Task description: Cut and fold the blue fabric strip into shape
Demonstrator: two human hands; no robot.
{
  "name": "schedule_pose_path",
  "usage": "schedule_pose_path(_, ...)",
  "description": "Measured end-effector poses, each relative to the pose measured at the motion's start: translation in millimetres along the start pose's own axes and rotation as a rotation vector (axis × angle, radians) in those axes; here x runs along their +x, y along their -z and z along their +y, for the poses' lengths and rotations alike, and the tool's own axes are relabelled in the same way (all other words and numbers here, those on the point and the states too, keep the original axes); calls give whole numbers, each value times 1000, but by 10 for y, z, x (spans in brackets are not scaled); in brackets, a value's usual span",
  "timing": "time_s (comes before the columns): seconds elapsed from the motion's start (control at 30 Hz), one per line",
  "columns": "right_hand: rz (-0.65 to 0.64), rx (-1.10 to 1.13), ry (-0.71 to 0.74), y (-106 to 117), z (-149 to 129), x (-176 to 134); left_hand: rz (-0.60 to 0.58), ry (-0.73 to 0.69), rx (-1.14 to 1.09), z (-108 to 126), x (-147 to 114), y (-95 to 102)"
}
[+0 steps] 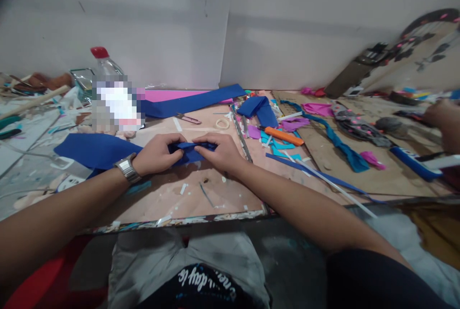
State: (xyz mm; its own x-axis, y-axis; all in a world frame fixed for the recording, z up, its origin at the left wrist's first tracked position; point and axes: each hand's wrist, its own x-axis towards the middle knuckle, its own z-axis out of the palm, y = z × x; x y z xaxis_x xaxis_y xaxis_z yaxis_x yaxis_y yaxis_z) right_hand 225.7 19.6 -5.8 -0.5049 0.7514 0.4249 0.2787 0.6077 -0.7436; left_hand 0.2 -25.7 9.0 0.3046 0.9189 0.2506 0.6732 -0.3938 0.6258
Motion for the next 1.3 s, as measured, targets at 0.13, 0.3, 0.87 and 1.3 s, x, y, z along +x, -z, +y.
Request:
schedule_pose_path(0.13,1,0,-60,-17,20,4,-11,-10,61,-14,-7,-8)
schedule_pose_path(0.3,-33,-13,-71,-20,6,11,-13,-71,64,-48,-15,-34)
schedule_pose_path(0.87,-72,6,-30,-25,-2,-6,-40,-106,-42,-35,-16,-36)
schedule_pose_path(1.3,-60,-13,-38,-27,-31,-6,28,-102,-65,-41,-7,-32)
